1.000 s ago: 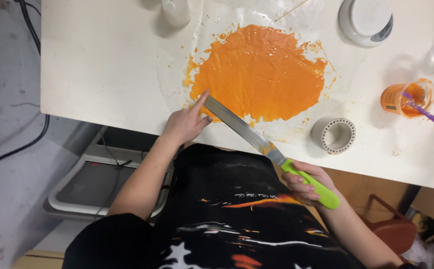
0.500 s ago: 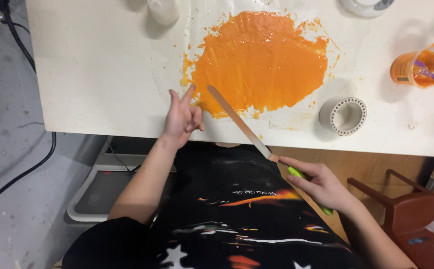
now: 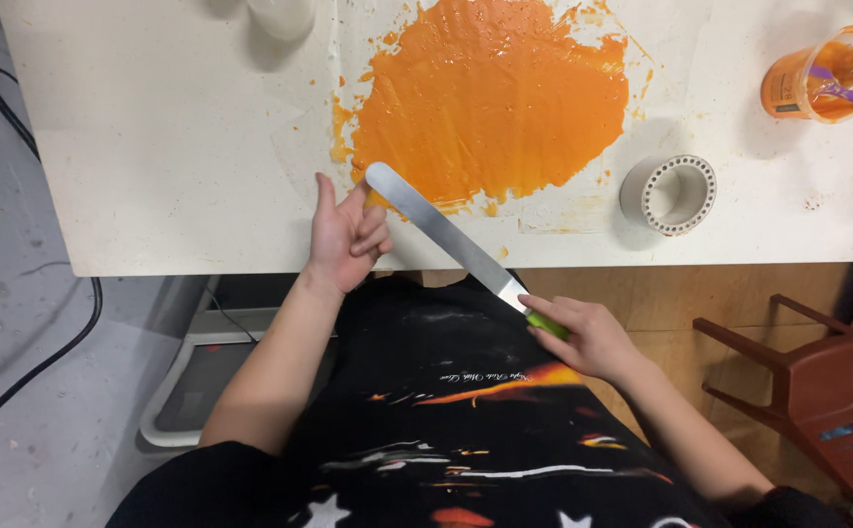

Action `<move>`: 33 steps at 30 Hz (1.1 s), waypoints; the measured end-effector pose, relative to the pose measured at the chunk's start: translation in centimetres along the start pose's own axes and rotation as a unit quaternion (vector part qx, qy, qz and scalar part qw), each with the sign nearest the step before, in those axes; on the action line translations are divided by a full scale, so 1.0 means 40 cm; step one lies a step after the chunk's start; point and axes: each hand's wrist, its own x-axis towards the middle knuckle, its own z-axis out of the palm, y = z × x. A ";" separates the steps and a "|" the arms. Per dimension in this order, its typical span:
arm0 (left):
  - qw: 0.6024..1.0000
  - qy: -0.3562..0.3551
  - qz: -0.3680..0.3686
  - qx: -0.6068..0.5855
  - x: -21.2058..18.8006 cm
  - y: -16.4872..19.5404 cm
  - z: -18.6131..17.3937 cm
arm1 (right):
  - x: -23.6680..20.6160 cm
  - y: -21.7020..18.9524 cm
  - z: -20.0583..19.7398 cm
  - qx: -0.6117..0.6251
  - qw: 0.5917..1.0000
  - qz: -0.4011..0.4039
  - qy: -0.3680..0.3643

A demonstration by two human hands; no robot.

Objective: The person spreads an orange compound on a white surface using a metal spatula, then scrapes the remaining compound from a plastic cup with a purple spatula. The person works at a white table with various containers and tools nearby.

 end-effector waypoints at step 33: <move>0.962 0.148 0.125 0.191 0.225 -0.004 0.152 | 0.212 0.191 -0.169 -0.014 1.000 0.004 0.006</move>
